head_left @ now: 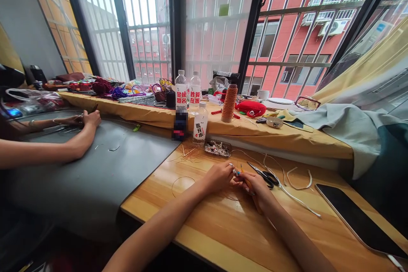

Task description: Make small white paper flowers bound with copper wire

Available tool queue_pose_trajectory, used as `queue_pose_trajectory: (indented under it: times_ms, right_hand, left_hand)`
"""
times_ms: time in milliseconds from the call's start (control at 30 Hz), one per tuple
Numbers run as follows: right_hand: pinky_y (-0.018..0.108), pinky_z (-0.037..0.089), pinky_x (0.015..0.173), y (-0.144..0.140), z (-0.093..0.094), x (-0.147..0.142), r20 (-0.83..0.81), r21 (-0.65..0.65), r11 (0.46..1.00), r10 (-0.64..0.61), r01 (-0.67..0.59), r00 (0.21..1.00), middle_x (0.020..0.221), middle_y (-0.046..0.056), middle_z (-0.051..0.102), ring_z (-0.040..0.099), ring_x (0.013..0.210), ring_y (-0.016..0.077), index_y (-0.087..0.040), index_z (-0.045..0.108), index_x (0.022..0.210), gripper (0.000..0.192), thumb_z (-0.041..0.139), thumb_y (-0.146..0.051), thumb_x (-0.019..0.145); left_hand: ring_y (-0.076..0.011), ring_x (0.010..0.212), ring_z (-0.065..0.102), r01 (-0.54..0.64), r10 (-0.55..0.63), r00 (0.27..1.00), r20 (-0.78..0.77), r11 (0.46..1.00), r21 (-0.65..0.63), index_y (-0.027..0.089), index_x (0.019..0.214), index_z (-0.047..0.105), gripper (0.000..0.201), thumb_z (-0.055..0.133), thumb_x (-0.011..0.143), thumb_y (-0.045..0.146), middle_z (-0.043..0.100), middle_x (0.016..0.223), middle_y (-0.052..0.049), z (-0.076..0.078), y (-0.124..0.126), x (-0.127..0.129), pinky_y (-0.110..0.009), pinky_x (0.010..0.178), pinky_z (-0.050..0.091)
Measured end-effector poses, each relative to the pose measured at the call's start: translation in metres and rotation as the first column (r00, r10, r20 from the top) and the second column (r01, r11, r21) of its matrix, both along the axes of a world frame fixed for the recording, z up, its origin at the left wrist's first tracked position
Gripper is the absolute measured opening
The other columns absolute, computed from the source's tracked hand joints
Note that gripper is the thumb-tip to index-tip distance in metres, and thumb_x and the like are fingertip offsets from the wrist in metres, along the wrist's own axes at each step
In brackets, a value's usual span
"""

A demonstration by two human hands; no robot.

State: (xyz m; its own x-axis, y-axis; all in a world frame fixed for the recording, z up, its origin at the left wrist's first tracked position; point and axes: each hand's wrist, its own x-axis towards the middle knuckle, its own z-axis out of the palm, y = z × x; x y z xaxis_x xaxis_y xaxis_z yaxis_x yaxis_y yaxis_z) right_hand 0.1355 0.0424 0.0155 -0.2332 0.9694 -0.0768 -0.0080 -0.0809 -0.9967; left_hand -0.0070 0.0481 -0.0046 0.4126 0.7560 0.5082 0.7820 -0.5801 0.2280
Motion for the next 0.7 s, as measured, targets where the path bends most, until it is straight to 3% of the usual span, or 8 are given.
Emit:
queue_pose_trajectory:
  times_ms: [267,433,700]
  right_hand:
    - [0.018,0.017,0.033,-0.001,0.0,0.002,-0.029,-0.011,1.0,-0.024,0.024,0.999,0.049,0.0,0.055,0.03,0.033,0.0017,-0.012,0.056,0.051,0.012,0.057,-0.024,0.055]
    - [0.019,0.017,0.032,-0.001,0.001,0.002,-0.063,-0.01,1.0,-0.016,0.015,0.998,0.05,0.001,0.056,0.03,0.033,0.0018,-0.011,0.057,0.053,0.014,0.058,-0.025,0.055]
    - [0.019,0.017,0.033,0.003,-0.003,0.002,-0.054,0.015,1.0,-0.001,0.002,0.999,0.054,0.001,0.057,0.03,0.034,0.0027,-0.012,0.059,0.056,0.015,0.058,-0.027,0.056]
  left_hand:
    - [-0.0132,0.077,0.052,0.141,-0.136,0.986,0.094,0.989,-0.046,0.017,0.088,0.057,0.02,0.038,0.08,0.019,0.054,0.086,-0.005,0.009,-0.008,-0.005,-0.022,0.07,0.041]
    - [-0.0144,0.081,0.053,0.165,-0.156,0.982,0.107,0.983,-0.075,0.018,0.09,0.059,0.023,0.039,0.079,0.019,0.055,0.089,-0.006,0.012,-0.01,-0.006,-0.024,0.074,0.04]
    - [-0.012,0.076,0.052,0.196,-0.118,0.918,0.378,0.965,-0.174,0.015,0.083,0.063,0.018,0.047,0.074,0.019,0.057,0.084,-0.004,0.012,0.002,-0.006,-0.021,0.071,0.041]
